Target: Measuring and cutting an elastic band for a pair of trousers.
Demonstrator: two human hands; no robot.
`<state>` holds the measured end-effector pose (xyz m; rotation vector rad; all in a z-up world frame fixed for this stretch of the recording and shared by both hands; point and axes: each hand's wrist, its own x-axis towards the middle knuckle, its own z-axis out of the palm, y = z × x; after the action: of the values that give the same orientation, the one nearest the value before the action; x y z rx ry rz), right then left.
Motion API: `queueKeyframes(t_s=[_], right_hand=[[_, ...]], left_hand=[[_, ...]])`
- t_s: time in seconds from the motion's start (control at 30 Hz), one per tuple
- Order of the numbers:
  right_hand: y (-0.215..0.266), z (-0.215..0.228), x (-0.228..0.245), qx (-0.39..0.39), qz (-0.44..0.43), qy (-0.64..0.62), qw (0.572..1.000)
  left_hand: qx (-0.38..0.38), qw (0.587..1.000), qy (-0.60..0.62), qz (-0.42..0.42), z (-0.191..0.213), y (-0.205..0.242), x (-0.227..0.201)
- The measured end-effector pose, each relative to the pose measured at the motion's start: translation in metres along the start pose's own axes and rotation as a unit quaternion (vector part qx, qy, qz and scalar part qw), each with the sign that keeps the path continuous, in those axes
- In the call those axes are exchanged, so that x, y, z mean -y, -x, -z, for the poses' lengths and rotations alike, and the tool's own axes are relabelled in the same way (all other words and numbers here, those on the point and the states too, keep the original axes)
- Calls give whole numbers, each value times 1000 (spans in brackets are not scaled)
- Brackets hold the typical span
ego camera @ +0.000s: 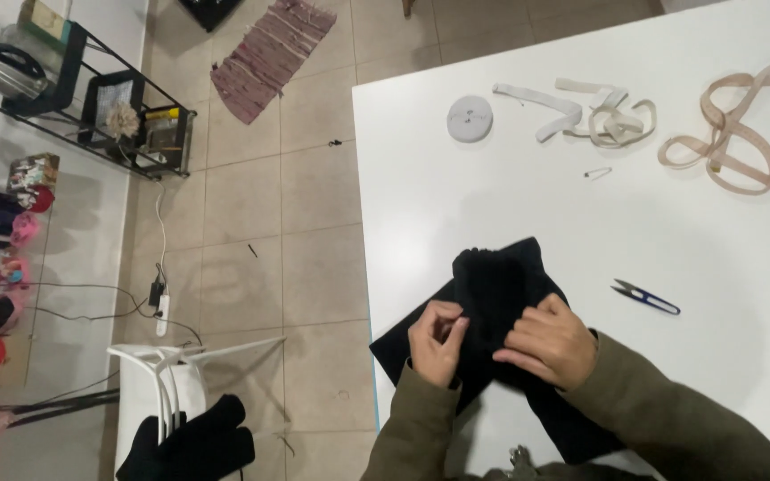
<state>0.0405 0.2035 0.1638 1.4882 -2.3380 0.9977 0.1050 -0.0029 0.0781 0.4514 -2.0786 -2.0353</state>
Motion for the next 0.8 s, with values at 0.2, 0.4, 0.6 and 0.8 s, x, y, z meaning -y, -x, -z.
queueKeyframes(t_s=[0.2,0.4,0.6,0.8], right_hand=[[21,0,-5,21,17,12,1000],[10,22,-4,-10,18,-11,1000],[8,48,-31,146,-41,124,981],[11,58,13,164,96,-17,982]], left_hand=[[-110,989,84,-52,34,-32,44],[-77,988,124,-43,29,-22,67],[-73,988,127,-58,48,-11,46],[-200,979,23,-39,66,-28,89]])
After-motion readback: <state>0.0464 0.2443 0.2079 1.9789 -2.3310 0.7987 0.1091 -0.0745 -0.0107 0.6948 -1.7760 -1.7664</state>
